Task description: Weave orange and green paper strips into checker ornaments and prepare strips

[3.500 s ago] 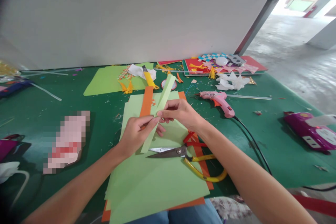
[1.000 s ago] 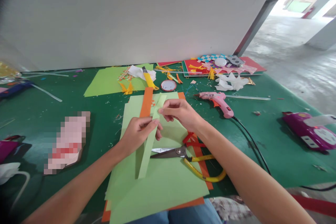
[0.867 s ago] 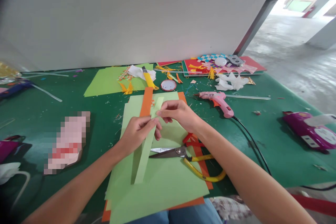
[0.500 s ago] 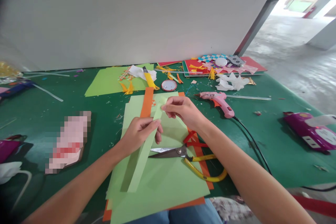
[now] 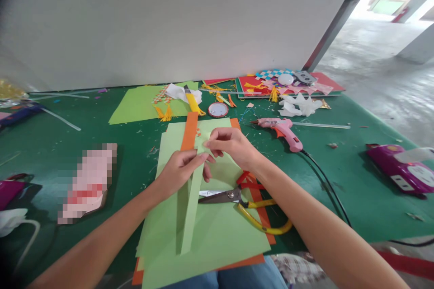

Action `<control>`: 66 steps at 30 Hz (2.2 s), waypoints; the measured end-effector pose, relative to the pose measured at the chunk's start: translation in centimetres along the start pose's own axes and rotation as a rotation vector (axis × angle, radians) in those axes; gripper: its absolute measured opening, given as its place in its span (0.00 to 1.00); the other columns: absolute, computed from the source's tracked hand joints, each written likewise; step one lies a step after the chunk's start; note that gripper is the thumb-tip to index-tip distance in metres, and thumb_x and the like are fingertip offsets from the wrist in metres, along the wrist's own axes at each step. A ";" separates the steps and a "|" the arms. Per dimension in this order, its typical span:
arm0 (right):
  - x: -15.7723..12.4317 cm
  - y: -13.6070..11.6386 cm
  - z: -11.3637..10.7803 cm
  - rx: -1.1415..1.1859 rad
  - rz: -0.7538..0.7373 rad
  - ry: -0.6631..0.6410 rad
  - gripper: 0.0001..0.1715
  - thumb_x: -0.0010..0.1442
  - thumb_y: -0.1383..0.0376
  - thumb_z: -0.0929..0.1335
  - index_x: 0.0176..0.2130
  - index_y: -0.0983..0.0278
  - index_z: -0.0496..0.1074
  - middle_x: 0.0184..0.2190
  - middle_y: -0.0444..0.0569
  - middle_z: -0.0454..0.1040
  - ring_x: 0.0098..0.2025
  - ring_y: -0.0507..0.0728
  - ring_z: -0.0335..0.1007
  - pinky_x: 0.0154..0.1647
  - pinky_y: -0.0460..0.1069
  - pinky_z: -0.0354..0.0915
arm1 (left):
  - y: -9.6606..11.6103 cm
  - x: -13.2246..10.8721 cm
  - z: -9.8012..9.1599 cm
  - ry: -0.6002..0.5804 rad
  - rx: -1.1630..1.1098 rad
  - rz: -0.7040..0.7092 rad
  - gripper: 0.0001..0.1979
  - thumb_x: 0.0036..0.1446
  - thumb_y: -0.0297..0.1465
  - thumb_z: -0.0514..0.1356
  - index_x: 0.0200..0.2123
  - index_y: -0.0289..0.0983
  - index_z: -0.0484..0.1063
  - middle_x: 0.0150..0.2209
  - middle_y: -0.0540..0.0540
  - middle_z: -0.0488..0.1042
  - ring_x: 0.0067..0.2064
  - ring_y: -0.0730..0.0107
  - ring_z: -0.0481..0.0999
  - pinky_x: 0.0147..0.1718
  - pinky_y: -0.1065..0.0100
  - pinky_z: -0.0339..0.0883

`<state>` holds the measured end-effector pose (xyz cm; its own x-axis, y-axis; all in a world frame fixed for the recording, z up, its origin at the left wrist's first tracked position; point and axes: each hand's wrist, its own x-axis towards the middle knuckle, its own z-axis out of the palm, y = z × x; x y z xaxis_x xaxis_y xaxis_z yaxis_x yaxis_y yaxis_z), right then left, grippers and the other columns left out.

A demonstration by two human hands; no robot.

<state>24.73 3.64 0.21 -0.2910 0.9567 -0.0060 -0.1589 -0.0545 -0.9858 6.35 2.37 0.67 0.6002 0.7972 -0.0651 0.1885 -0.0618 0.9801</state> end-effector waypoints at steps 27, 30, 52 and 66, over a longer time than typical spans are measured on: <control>0.0 -0.3 -0.1 0.077 0.027 0.012 0.12 0.50 0.68 0.73 0.22 0.65 0.68 0.18 0.39 0.63 0.21 0.47 0.60 0.24 0.46 0.54 | 0.3 -0.1 -0.1 -0.050 -0.010 -0.011 0.16 0.65 0.37 0.51 0.32 0.34 0.73 0.23 0.48 0.77 0.26 0.72 0.73 0.33 0.70 0.64; -0.1 -0.5 -0.2 0.082 0.023 0.022 0.12 0.50 0.68 0.73 0.22 0.65 0.67 0.19 0.39 0.63 0.21 0.47 0.60 0.24 0.46 0.55 | 0.3 -0.1 -0.1 -0.053 -0.021 -0.012 0.16 0.65 0.36 0.51 0.31 0.34 0.72 0.22 0.48 0.76 0.26 0.72 0.73 0.33 0.71 0.64; -0.4 -1.1 -0.2 -0.335 0.044 -0.164 0.07 0.56 0.65 0.67 0.28 0.66 0.69 0.20 0.43 0.68 0.23 0.49 0.60 0.22 0.46 0.54 | 0.0 0.1 -0.4 -0.053 -0.117 -0.041 0.15 0.64 0.36 0.52 0.30 0.34 0.72 0.21 0.49 0.76 0.24 0.71 0.74 0.34 0.68 0.65; -0.4 -1.3 0.2 -0.413 0.086 -0.146 0.04 0.48 0.70 0.65 0.23 0.65 0.66 0.16 0.40 0.64 0.21 0.48 0.58 0.21 0.45 0.52 | -0.2 0.0 -0.2 -0.146 -0.191 -0.090 0.17 0.63 0.40 0.54 0.29 0.34 0.72 0.21 0.48 0.75 0.23 0.72 0.73 0.32 0.68 0.65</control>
<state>24.87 3.25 1.50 -0.4218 0.9016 -0.0964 0.2533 0.0150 -0.9673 6.17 2.54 0.55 0.6961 0.6985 -0.1661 0.1040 0.1309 0.9859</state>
